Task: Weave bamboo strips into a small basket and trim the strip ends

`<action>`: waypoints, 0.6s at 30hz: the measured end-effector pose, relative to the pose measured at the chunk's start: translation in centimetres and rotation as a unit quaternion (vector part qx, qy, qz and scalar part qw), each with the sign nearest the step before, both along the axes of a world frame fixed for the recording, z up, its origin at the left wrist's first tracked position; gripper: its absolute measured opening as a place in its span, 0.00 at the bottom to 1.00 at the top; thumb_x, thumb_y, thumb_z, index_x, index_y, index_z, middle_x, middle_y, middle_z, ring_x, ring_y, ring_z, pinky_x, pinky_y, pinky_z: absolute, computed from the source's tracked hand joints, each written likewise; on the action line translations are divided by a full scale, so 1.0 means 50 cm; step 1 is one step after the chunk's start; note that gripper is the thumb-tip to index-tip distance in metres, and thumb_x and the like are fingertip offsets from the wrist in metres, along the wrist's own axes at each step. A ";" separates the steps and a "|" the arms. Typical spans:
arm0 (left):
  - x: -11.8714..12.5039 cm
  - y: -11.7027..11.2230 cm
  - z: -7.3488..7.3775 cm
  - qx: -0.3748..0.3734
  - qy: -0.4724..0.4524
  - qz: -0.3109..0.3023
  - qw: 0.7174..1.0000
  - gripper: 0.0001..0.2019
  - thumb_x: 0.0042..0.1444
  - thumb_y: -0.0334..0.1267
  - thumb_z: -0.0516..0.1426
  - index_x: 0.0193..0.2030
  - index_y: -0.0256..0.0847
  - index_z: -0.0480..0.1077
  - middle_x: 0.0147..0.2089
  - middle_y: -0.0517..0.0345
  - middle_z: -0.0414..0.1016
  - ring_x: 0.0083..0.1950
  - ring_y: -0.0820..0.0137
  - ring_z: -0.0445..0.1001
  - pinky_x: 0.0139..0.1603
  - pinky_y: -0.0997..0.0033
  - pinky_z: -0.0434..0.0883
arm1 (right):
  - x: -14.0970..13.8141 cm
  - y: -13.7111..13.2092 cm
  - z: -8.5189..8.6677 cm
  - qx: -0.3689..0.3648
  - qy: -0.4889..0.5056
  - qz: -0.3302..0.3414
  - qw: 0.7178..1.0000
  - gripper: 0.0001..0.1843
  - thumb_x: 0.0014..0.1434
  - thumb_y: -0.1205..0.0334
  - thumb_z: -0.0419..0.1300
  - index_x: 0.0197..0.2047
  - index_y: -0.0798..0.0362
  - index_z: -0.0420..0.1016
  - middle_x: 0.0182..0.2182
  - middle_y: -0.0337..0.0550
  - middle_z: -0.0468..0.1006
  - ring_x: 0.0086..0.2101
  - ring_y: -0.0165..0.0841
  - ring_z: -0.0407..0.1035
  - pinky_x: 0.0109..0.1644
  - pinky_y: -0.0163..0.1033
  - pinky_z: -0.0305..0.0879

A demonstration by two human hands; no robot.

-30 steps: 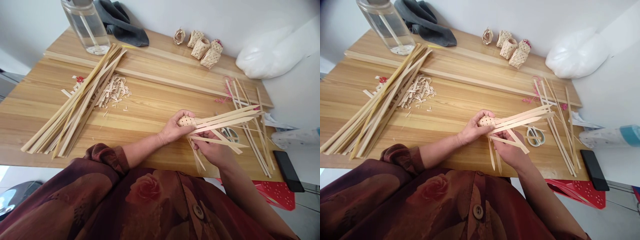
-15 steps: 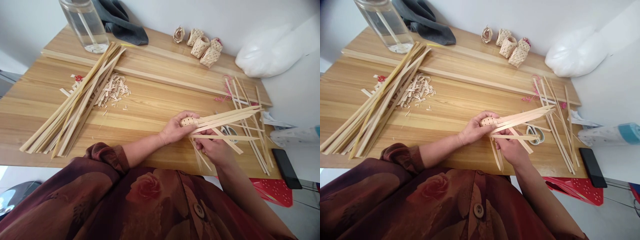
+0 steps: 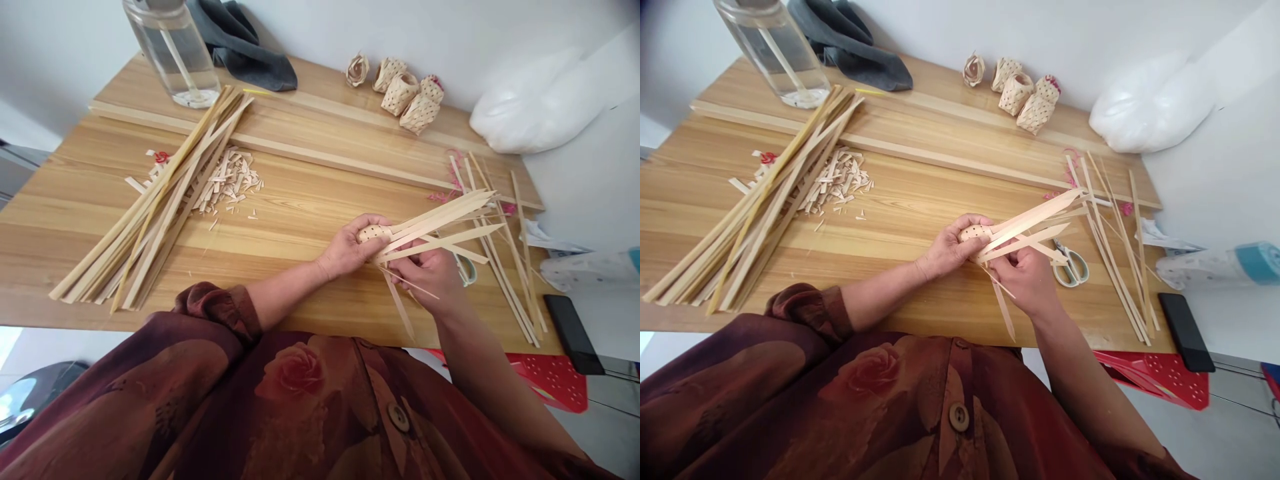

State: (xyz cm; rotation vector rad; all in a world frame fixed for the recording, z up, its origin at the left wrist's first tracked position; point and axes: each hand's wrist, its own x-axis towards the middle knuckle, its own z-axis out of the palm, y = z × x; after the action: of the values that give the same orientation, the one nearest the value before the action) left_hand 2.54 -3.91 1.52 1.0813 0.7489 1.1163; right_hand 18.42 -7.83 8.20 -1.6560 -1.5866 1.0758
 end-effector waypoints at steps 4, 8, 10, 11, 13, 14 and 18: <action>-0.003 0.003 0.004 -0.003 -0.032 0.002 0.999 0.22 0.55 0.48 0.66 0.53 0.39 0.73 0.45 0.55 0.78 0.40 0.73 0.72 0.43 0.73 0.70 | 0.002 0.003 0.027 -0.029 -0.038 0.001 0.999 0.09 0.56 0.55 0.67 0.31 0.51 0.76 0.18 0.36 0.75 0.19 0.30 0.67 0.24 0.36 0.62; -0.007 -0.001 0.011 -0.029 -0.062 -0.038 0.997 0.23 0.56 0.50 0.64 0.54 0.40 0.72 0.50 0.53 0.78 0.43 0.71 0.73 0.45 0.71 0.70 | 0.012 0.000 0.033 -0.038 -0.071 0.009 0.997 0.08 0.57 0.56 0.67 0.32 0.51 0.77 0.19 0.37 0.77 0.20 0.31 0.68 0.25 0.37 0.63; -0.008 -0.004 0.013 -0.048 -0.077 -0.052 0.995 0.22 0.57 0.49 0.63 0.55 0.41 0.71 0.50 0.53 0.78 0.43 0.70 0.74 0.45 0.71 0.70 | 0.017 -0.001 0.034 -0.042 -0.093 0.003 0.995 0.07 0.57 0.56 0.67 0.33 0.50 0.78 0.19 0.37 0.77 0.21 0.32 0.70 0.26 0.37 0.64; -0.008 -0.005 0.013 -0.054 -0.081 -0.057 0.994 0.22 0.56 0.48 0.63 0.55 0.41 0.71 0.50 0.54 0.78 0.43 0.70 0.74 0.45 0.70 0.70 | 0.018 -0.001 0.034 -0.044 -0.102 0.001 0.994 0.07 0.56 0.56 0.67 0.32 0.50 0.78 0.19 0.37 0.77 0.21 0.33 0.71 0.26 0.38 0.64; -0.008 -0.005 0.013 -0.059 -0.083 -0.070 0.992 0.22 0.56 0.46 0.63 0.56 0.42 0.70 0.49 0.55 0.78 0.43 0.70 0.74 0.45 0.70 0.70 | 0.018 0.000 0.033 -0.039 -0.102 0.000 0.994 0.06 0.56 0.58 0.67 0.31 0.49 0.77 0.19 0.37 0.78 0.22 0.34 0.72 0.27 0.39 0.66; -0.008 -0.005 0.013 -0.057 -0.082 -0.079 0.992 0.23 0.55 0.45 0.63 0.56 0.42 0.70 0.48 0.55 0.78 0.42 0.70 0.74 0.45 0.69 0.70 | 0.017 0.001 0.033 -0.032 -0.090 0.001 0.995 0.05 0.55 0.59 0.67 0.30 0.49 0.77 0.19 0.37 0.77 0.22 0.34 0.72 0.27 0.39 0.66; -0.010 0.000 0.010 -0.042 -0.088 -0.092 0.991 0.23 0.57 0.45 0.62 0.58 0.42 0.69 0.48 0.54 0.77 0.40 0.69 0.73 0.41 0.69 0.69 | 0.010 0.002 0.022 0.007 -0.032 -0.016 0.999 0.06 0.53 0.62 0.68 0.26 0.49 0.75 0.17 0.36 0.75 0.20 0.32 0.69 0.26 0.38 0.65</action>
State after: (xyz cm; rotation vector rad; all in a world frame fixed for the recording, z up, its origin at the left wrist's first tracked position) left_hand 2.06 -3.92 2.00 0.9470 0.5397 0.9986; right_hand 18.91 -7.71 9.31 -1.7161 -1.5994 1.0027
